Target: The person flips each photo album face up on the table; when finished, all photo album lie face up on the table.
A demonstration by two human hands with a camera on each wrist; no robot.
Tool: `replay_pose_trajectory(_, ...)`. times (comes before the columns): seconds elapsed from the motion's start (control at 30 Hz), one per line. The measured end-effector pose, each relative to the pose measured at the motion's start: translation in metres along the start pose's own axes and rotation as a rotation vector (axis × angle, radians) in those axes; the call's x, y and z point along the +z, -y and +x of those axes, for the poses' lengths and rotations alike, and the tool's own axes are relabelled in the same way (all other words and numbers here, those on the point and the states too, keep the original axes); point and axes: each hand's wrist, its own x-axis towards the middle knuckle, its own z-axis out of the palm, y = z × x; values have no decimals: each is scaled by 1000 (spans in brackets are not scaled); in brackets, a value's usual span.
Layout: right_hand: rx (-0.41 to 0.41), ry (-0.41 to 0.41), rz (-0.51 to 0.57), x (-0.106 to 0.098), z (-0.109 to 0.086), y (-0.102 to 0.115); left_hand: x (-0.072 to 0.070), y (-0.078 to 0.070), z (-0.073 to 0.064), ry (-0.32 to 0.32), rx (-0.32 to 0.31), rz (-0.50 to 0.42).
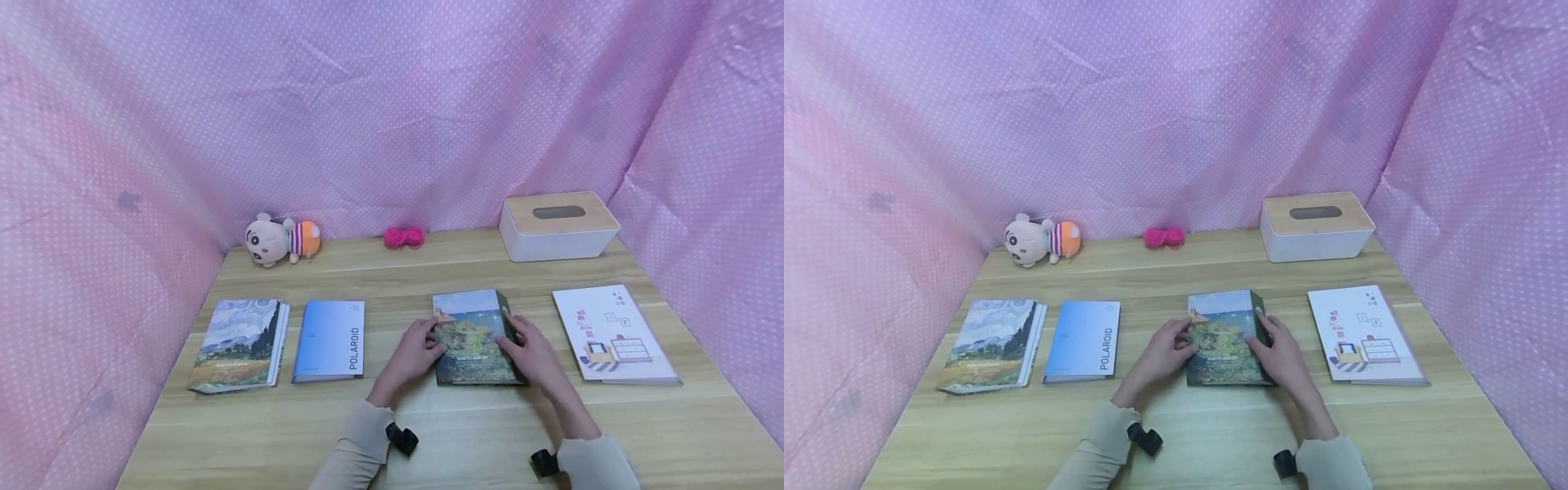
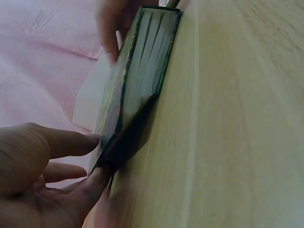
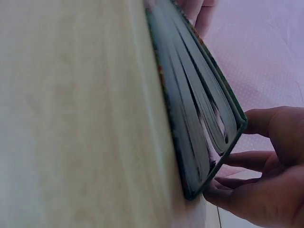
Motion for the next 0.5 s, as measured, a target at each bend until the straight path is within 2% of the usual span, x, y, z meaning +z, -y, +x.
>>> replay_pose_trajectory(0.13,29,25,74,0,-1,3,1,0,0,9,4,-10)
replay_pose_trajectory(0.33,31,40,178,-3,-3,6,1,1,1,2,19,-8)
replay_pose_trajectory(0.5,39,41,194,-6,-3,10,1,1,4,-1,15,9)
